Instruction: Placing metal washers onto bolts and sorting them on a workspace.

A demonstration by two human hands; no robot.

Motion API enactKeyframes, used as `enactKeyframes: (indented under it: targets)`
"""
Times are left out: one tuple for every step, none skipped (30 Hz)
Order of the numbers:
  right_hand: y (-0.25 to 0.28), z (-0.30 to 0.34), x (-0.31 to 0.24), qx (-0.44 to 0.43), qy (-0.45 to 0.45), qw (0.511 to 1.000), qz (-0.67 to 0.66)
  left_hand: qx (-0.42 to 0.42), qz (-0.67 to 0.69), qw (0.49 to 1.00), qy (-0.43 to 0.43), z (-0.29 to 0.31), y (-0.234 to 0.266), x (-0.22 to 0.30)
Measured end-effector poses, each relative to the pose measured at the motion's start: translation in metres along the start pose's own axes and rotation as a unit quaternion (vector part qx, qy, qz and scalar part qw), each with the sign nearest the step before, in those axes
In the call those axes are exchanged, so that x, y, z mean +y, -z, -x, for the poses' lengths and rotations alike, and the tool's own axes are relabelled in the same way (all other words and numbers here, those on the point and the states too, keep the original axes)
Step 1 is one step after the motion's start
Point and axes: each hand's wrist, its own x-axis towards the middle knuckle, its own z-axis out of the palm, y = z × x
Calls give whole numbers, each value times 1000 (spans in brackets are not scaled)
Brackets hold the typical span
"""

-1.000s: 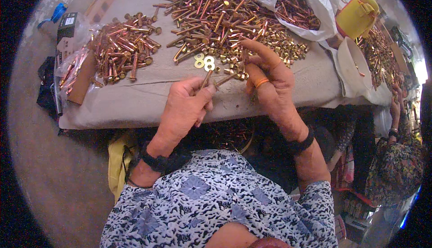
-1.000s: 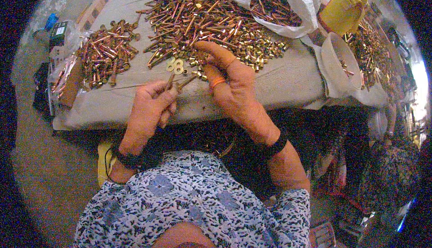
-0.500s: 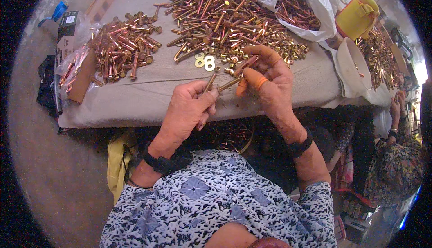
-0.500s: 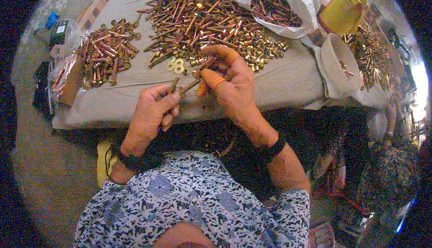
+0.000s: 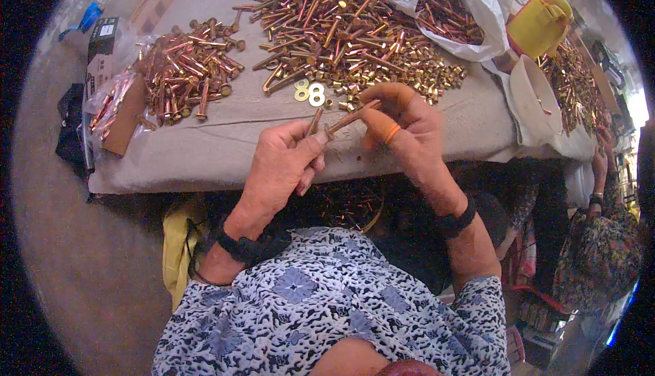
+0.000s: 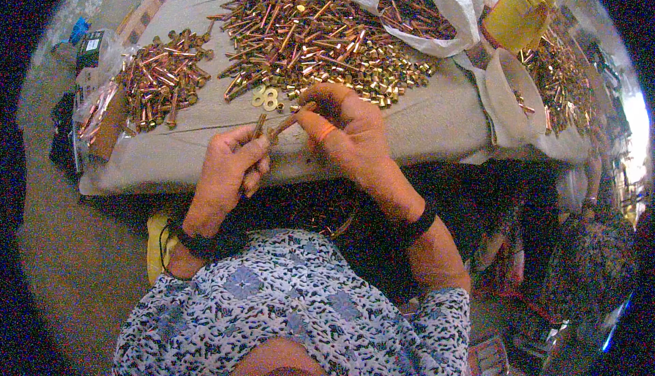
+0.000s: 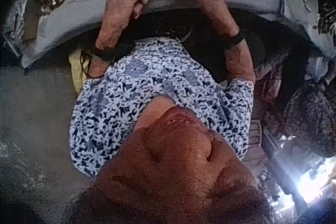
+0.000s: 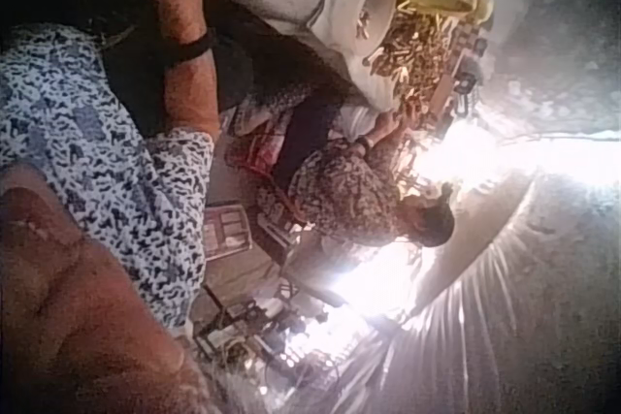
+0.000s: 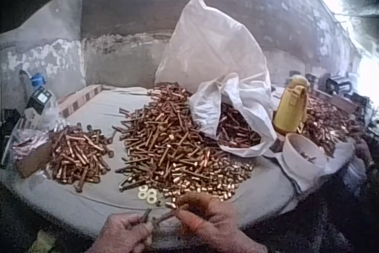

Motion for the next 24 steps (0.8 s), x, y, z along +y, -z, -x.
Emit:
enactKeyframes:
  targets:
    - [0,1,6,-4,14,999,39,-1,8,1000,-3,0,-1,0]
    - [1,1,9,-9,28,997,77,-2,16,1000,-6,0,-3,1]
    - [1,1,5,-32,22,993,115,-6,27,1000,-14,1,-3,1]
    - [2,1,-2,-55,16,987,153,-10,39,999,-23,2,-4,2]
    - [1,1,-8,-79,11,979,190,-14,50,998,-31,3,-4,2]
    - [1,1,-11,-88,2,977,196,-20,45,998,-26,4,-3,3]
    - [-1,0,-14,-99,-7,974,202,-24,39,999,-20,4,-2,4]
    - [-2,0,-15,-109,-15,972,207,-29,34,999,-15,5,-1,4]
    - [-3,-1,-12,-107,9,976,187,-28,10,1000,-8,4,1,4]
    - [-4,-2,-6,-106,33,980,166,-26,-13,1000,-2,4,4,4]
    - [-5,-4,-1,-105,57,982,145,-24,-37,999,5,3,6,4]
    - [-7,-5,-1,-85,42,984,149,-3,-40,999,6,4,8,6]
    - [-10,-8,0,-66,27,986,154,18,-44,999,7,6,9,9]
    - [-13,-11,1,-46,11,986,158,39,-48,998,8,7,11,11]
    - [-16,-15,7,-26,79,970,228,49,-53,997,7,6,14,11]
    - [-19,-20,17,-4,146,945,294,60,-58,997,6,5,19,10]
    - [-21,-24,22,17,211,909,358,69,-63,996,6,4,22,10]
    - [-24,-27,23,-5,214,867,451,70,-63,996,4,4,25,10]
    - [-26,-28,23,-20,209,851,482,71,-62,996,2,3,26,10]
    - [-28,-29,22,-34,204,833,512,71,-62,996,0,3,27,10]
    - [-29,-30,22,-49,199,815,543,73,-64,995,4,3,26,10]
    - [-27,-30,25,-43,201,817,539,75,-66,995,7,2,24,11]
    - [-23,-30,30,-36,202,820,535,77,-68,995,11,2,22,12]
    - [-21,-29,33,-31,204,822,530,80,-71,994,17,2,21,13]
